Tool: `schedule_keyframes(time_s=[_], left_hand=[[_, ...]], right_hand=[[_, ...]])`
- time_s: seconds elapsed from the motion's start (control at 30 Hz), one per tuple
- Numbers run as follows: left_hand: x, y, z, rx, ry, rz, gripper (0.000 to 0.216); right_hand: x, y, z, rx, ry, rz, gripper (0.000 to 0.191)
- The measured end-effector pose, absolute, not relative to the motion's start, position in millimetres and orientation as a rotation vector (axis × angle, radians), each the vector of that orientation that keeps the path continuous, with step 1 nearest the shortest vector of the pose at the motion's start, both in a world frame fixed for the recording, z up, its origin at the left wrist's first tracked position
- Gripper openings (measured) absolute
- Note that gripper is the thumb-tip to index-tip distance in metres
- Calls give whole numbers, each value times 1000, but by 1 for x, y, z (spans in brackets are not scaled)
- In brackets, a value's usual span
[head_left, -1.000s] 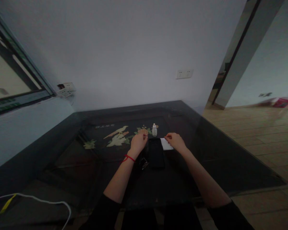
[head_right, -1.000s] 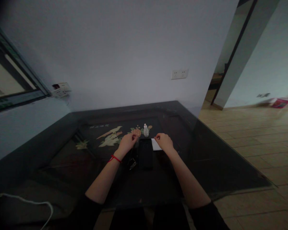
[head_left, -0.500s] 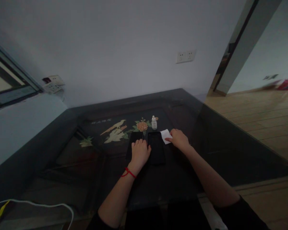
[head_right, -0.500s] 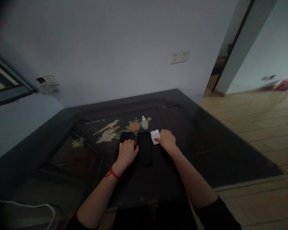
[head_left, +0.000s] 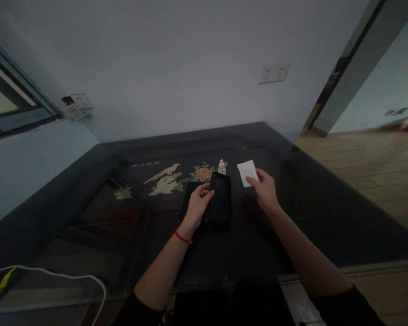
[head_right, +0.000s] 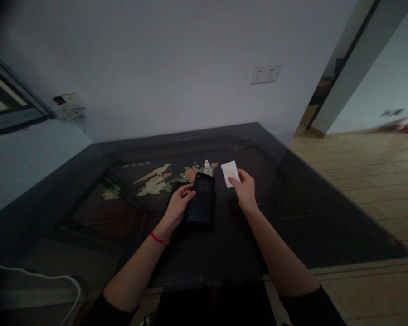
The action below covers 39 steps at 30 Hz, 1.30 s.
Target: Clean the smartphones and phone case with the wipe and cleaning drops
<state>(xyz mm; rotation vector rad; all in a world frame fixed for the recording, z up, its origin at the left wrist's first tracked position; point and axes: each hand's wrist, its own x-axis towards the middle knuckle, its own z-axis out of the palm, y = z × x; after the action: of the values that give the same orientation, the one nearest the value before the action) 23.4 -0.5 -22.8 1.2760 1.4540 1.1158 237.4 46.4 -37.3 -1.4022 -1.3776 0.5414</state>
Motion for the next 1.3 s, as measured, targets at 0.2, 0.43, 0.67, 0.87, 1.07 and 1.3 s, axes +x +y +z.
schedule_keyframes(time_s=[0.2,0.43,0.67,0.87,1.07,1.3], left_hand=[[35,-10,-18,878,1226,1128,37],[43,-15,-12,734,1192,1044,45],[48,-22,-6,681,1000,1007,56],[49,-21,-12,570,900,1088,51],[45,-17,-5,667,948,1044,59],[53,-25,-3,628,789,1193,42]], right_hand=[[229,24,-13,-1195,-1564,106,23],[211,17,-17,-1218,-1955,-252,32],[206,20,-14,-1245,-2036,-257,28],[203,18,-15,-905,-2229,13,35],[201,0,-7,-576,-2412,99,41],[210,18,-10,-976,-2127,-94,45]])
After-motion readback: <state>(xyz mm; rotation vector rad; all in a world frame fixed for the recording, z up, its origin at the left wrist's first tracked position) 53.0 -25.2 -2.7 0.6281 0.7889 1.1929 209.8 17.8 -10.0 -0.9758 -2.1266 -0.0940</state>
